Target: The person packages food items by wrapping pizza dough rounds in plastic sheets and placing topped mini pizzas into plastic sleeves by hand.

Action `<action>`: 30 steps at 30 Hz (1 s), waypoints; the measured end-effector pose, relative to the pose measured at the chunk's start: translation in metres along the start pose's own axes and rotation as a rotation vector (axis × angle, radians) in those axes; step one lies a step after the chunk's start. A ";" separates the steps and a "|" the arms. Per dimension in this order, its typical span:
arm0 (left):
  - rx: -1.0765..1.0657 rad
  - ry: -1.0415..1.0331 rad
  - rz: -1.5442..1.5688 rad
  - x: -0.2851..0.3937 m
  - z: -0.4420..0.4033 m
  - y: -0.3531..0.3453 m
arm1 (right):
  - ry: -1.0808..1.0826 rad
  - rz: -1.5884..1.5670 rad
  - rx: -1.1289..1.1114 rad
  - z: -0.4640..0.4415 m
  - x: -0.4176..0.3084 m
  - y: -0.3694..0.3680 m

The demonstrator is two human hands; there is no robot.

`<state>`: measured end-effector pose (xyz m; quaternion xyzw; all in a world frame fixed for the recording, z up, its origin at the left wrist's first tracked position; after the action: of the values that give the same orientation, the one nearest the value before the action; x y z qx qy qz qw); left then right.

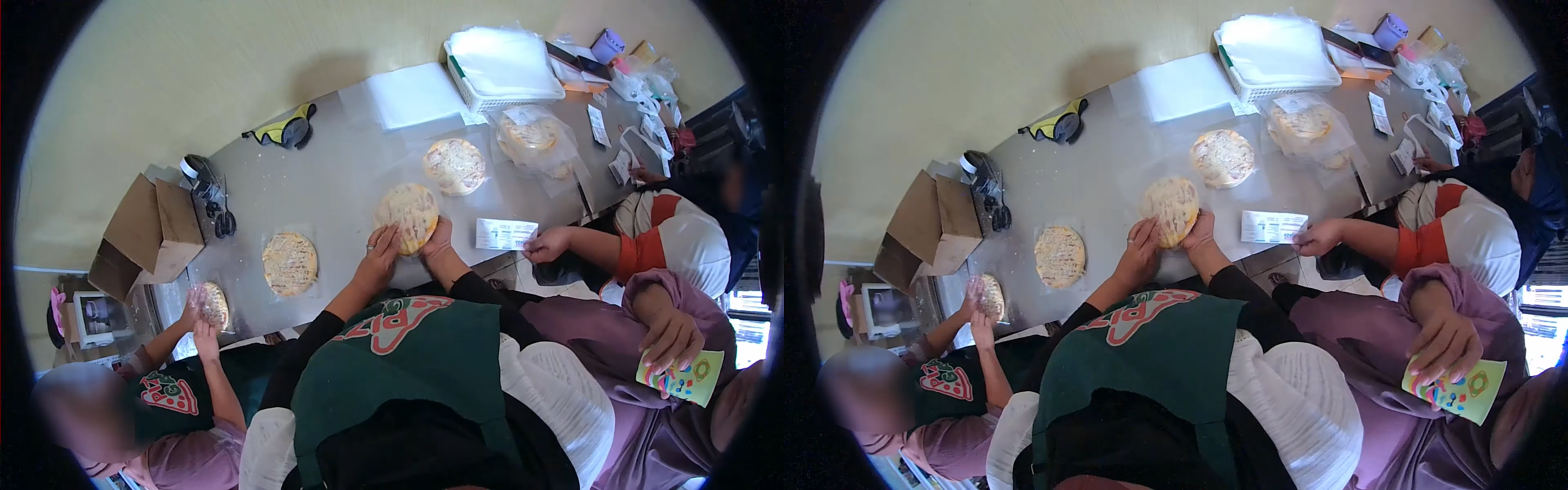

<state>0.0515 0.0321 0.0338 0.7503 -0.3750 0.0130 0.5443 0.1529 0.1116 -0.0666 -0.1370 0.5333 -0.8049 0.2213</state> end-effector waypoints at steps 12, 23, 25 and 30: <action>-0.015 -0.126 -0.048 0.036 -0.020 0.018 | 0.073 -0.029 -0.068 -0.001 0.008 -0.078; -0.099 -0.116 0.056 0.056 -0.048 0.032 | 0.101 -0.026 -0.172 -0.007 -0.020 -0.110; -0.082 -0.127 0.038 0.058 -0.051 0.031 | 0.112 -0.032 -0.188 -0.010 -0.023 -0.115; -0.057 -0.146 0.058 0.066 -0.060 0.045 | 0.111 -0.032 -0.184 -0.012 -0.031 -0.111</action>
<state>0.0961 0.0400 0.1226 0.7222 -0.4355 -0.0367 0.5361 0.1504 0.1739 0.0314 -0.1204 0.6140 -0.7624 0.1652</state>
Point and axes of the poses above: each hand's wrist, its own z-axis away from the middle knuckle, its own y-axis out of the back of the hand, x = y × z, the point moved 6 cm from there along -z, towards the middle knuckle, and after that the axes turned 2 degrees about -y, right-handed, at the moved point
